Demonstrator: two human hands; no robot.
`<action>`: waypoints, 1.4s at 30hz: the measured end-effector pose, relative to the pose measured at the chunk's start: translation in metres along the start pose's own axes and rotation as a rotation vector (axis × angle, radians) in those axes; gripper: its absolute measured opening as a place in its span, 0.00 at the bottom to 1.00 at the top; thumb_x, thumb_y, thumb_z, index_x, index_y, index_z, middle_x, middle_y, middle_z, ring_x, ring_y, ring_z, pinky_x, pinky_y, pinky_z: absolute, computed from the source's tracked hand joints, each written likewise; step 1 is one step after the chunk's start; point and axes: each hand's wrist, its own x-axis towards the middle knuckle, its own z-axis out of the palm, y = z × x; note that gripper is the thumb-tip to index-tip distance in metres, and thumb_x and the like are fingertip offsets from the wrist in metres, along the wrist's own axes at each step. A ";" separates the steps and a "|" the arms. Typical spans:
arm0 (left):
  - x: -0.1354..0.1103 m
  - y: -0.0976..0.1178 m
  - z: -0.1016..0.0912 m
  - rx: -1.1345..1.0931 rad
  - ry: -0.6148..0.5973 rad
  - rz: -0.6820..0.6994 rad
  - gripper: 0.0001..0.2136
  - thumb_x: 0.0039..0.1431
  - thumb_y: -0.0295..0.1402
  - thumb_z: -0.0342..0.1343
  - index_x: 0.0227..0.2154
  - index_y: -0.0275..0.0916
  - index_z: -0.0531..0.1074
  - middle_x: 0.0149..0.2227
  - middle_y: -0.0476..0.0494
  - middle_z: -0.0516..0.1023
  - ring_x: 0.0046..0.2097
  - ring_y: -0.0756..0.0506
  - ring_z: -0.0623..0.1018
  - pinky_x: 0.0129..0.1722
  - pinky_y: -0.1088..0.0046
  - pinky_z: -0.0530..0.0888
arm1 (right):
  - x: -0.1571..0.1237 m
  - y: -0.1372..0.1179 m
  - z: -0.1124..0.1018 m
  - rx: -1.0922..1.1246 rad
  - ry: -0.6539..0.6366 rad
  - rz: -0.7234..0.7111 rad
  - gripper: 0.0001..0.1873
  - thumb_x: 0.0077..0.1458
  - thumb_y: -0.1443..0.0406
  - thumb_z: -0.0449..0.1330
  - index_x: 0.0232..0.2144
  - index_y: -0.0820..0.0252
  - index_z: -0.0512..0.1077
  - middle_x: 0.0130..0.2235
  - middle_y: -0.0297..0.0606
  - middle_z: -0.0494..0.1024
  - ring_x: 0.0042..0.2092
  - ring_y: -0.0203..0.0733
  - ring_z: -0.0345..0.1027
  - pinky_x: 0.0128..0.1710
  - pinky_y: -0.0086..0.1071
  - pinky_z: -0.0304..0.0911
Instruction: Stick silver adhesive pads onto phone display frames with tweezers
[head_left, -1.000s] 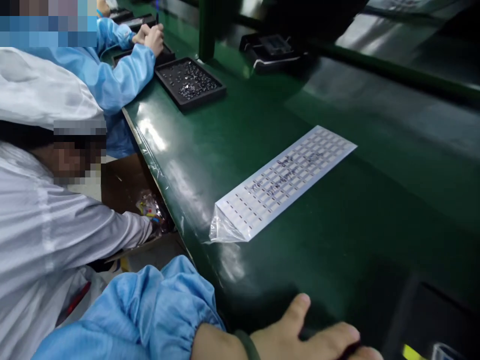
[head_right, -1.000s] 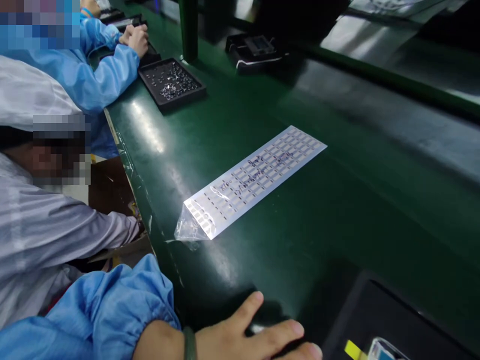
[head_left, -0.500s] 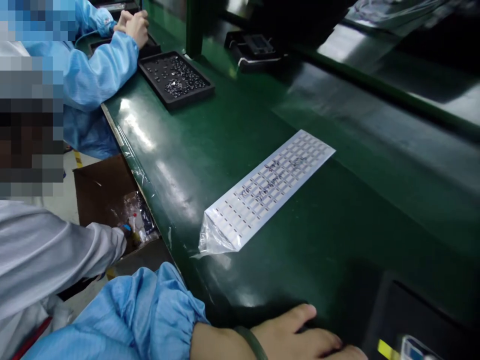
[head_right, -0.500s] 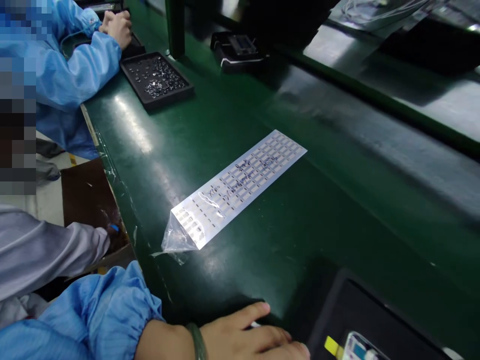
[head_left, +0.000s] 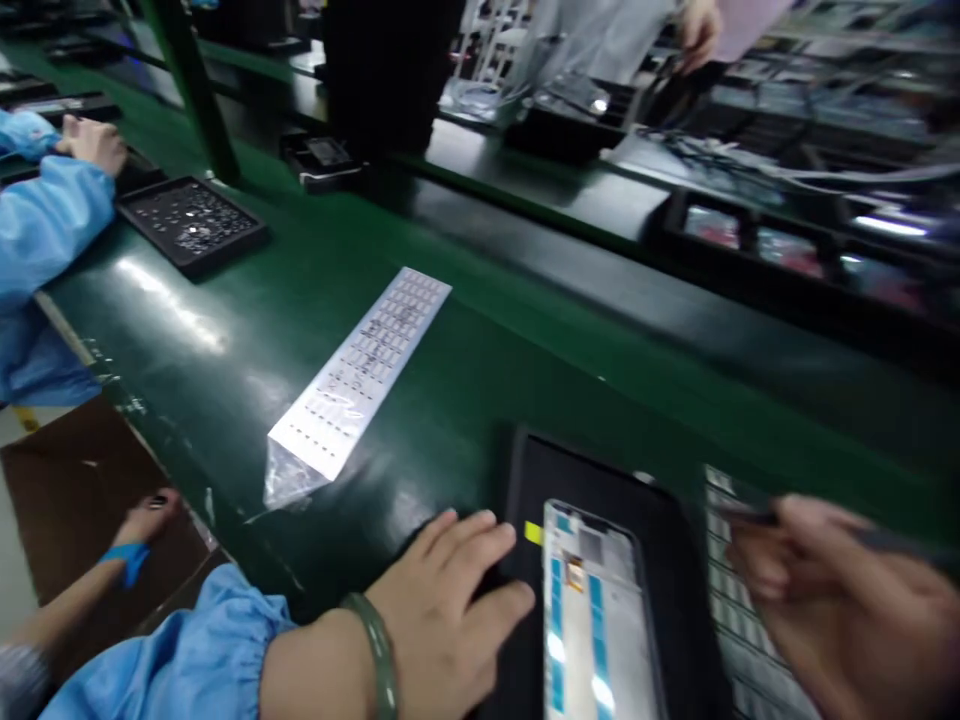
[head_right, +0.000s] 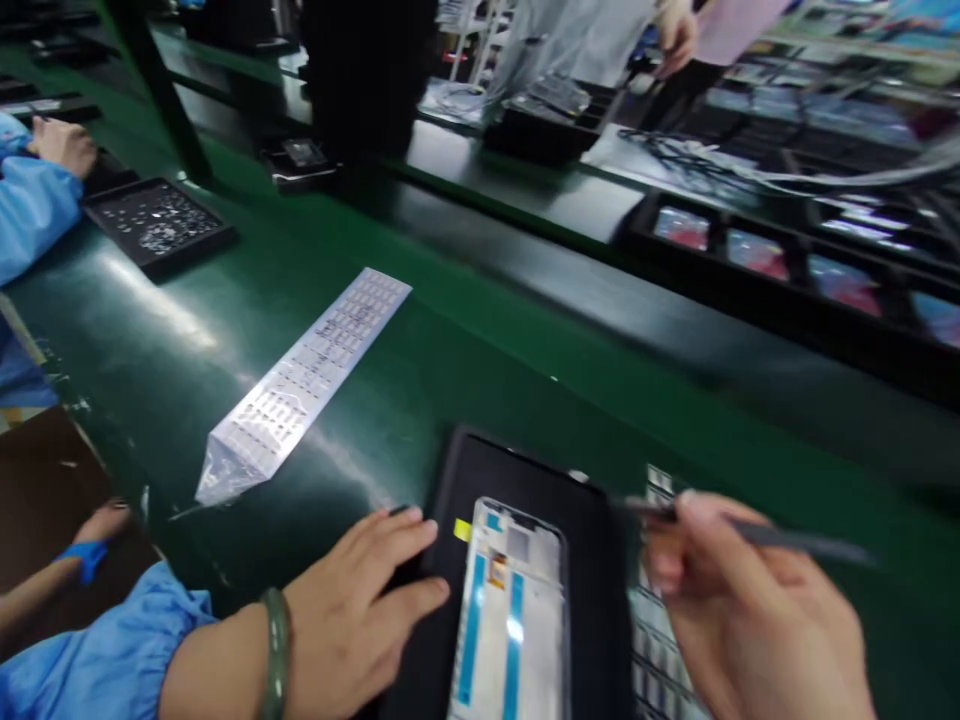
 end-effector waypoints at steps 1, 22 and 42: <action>-0.001 0.002 -0.001 0.009 -0.007 0.009 0.19 0.57 0.29 0.48 0.52 0.35 0.62 0.59 0.32 0.58 0.63 0.36 0.55 0.59 0.49 0.59 | 0.003 -0.006 0.000 0.117 0.060 -0.007 0.07 0.44 0.60 0.65 0.20 0.51 0.72 0.14 0.34 0.61 0.16 0.33 0.55 0.13 0.34 0.46; 0.076 -0.005 0.003 0.282 -0.063 0.209 0.12 0.60 0.30 0.48 0.45 0.39 0.69 0.51 0.38 0.70 0.57 0.42 0.66 0.58 0.52 0.60 | -0.024 0.016 0.023 0.416 -0.388 0.117 0.12 0.49 0.60 0.64 0.31 0.59 0.66 0.27 0.29 0.70 0.27 0.31 0.70 0.28 0.26 0.70; 0.072 0.000 0.006 0.344 -0.082 0.146 0.14 0.61 0.30 0.47 0.48 0.39 0.68 0.51 0.40 0.70 0.57 0.42 0.67 0.59 0.51 0.60 | -0.023 0.019 0.023 0.355 -0.427 0.093 0.11 0.50 0.61 0.63 0.33 0.58 0.66 0.31 0.31 0.71 0.28 0.32 0.71 0.29 0.26 0.70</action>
